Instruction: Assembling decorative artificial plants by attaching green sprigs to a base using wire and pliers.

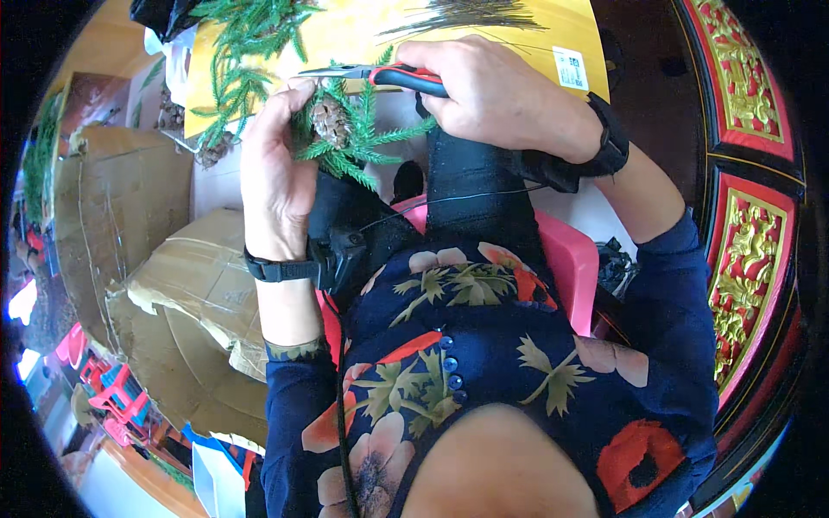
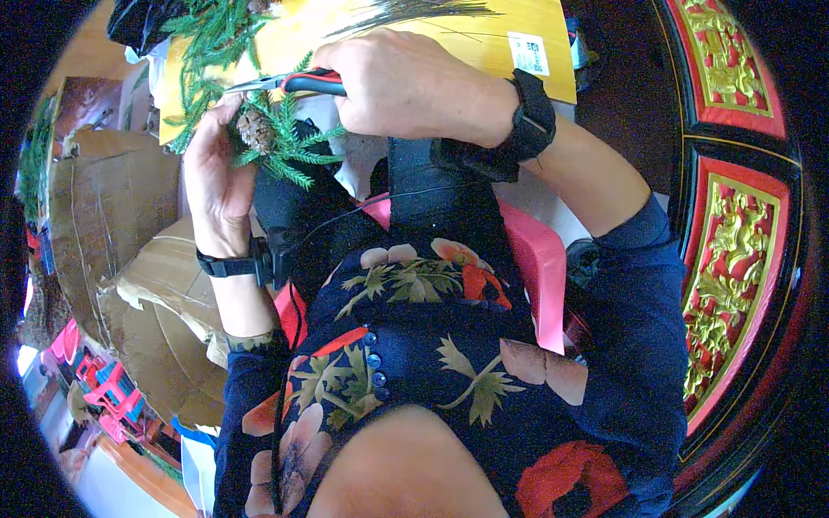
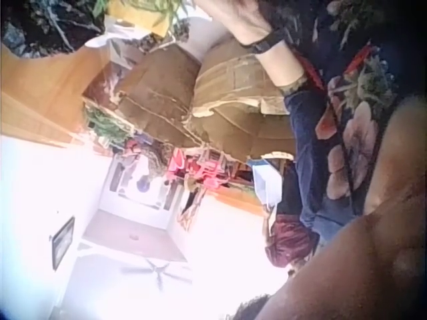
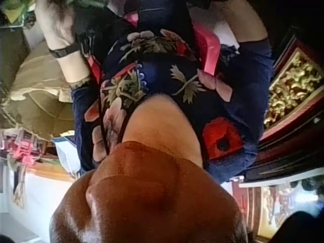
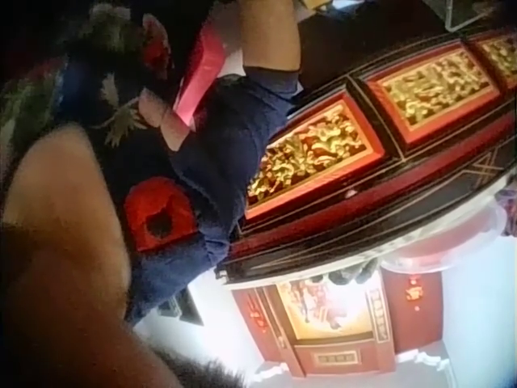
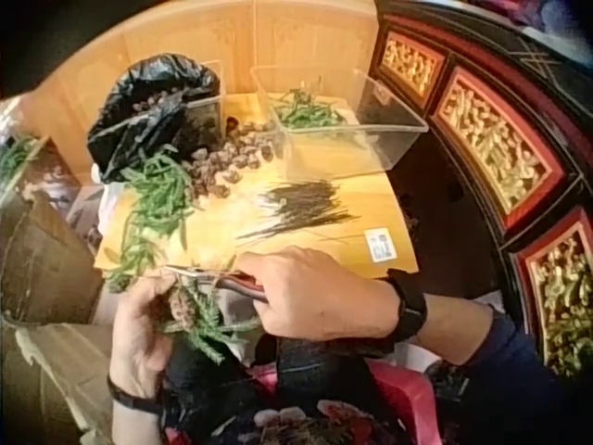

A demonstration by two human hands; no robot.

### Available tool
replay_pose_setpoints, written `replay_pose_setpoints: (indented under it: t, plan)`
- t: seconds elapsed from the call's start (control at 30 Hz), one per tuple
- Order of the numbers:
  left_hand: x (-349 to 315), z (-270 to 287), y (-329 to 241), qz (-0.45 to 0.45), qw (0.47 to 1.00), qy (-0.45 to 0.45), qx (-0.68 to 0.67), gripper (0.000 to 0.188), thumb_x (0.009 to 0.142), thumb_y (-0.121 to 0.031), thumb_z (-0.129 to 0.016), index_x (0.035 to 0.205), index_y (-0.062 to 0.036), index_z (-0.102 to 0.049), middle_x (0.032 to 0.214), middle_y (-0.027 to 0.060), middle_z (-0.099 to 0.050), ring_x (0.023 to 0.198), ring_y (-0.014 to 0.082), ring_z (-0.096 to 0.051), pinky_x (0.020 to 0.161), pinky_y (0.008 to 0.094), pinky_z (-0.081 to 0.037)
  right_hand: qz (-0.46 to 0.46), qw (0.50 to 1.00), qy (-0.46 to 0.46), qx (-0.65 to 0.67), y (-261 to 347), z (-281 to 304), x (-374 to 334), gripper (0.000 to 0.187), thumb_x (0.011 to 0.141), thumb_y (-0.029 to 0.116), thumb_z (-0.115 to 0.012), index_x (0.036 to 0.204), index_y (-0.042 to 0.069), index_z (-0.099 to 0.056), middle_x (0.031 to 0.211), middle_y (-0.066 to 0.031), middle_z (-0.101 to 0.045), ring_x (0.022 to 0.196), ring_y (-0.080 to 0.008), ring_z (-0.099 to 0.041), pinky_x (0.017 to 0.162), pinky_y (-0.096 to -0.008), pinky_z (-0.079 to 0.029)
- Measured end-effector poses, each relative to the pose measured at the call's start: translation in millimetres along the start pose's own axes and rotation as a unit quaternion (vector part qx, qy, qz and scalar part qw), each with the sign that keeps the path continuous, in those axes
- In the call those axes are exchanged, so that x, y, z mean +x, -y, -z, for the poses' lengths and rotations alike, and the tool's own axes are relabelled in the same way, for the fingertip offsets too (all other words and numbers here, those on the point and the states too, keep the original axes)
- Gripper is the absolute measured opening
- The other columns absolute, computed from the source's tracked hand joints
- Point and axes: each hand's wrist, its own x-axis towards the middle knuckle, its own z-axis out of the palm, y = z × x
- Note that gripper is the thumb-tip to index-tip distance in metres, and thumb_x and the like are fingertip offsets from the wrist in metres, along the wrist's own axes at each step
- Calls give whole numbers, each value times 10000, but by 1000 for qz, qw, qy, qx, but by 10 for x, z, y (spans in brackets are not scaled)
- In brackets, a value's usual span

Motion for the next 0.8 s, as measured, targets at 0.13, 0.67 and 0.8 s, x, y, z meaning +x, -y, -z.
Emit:
replay_pose_setpoints:
  t: [0.13, 0.67, 0.8]
  plan:
    - [3, 22, -33, 67, 997, 29, -33, 165, 826, -116, -611, 950, -10, -630, 871, 36, -650, 783, 138, -603, 755, 277, -467, 17, 1000, 5, -2, -58, 1, 28, 361, 753, 74, -594, 1107, 12, -562, 946, -232, -614, 867, -395, -588, 773, -425, -475]
    - [0, -73, 61, -193, 962, -41, 190, 57, 839, -78, -619, 827, -26, -639, 760, -23, -570, 669, 36, -461, 632, 180, -369, -86, 996, 38, 1, 221, -12, -49, 329, 777, 146, -586, 1062, -16, -556, 891, -239, -613, 829, -399, -594, 742, -427, -479]
    - [-11, -99, 97, -238, 949, -47, 200, 59, 858, -71, -605, 831, -21, -620, 767, -26, -563, 684, 23, -444, 628, 177, -362, -89, 995, 41, -4, 254, 2, -38, 336, 774, 152, -589, 1058, -25, -556, 891, -244, -614, 828, -393, -599, 738, -427, -481]
